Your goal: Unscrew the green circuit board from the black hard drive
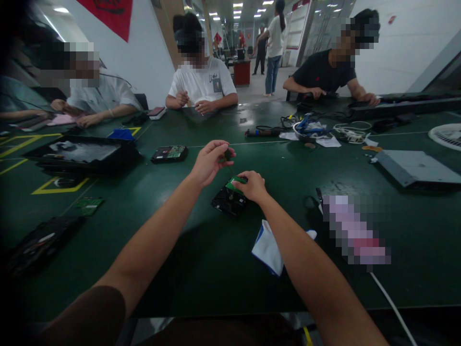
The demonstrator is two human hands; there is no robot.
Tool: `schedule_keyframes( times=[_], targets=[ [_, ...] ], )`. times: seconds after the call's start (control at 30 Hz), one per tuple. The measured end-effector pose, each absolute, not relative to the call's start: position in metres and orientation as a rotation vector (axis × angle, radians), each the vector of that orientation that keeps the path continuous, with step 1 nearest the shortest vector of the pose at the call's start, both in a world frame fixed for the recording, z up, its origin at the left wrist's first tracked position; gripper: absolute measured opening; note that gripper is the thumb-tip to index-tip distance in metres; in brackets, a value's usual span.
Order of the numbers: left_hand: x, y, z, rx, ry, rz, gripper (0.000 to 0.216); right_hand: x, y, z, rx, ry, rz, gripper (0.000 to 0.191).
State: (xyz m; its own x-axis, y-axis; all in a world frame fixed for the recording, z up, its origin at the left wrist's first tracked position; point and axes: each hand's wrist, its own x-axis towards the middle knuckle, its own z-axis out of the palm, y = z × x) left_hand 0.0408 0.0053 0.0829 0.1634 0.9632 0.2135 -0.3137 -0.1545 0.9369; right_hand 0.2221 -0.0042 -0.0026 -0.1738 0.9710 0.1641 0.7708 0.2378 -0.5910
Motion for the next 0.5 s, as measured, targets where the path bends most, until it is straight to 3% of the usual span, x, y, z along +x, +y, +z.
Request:
schedule_keyframes(
  times=[0.5],
  targets=[
    [0.0338,0.0101,0.0871,1.14,0.779,1.339,0.015,0.2231,-0.0045,-0.0034,-1.586,-2.007,0.496,0.031]
  ],
)
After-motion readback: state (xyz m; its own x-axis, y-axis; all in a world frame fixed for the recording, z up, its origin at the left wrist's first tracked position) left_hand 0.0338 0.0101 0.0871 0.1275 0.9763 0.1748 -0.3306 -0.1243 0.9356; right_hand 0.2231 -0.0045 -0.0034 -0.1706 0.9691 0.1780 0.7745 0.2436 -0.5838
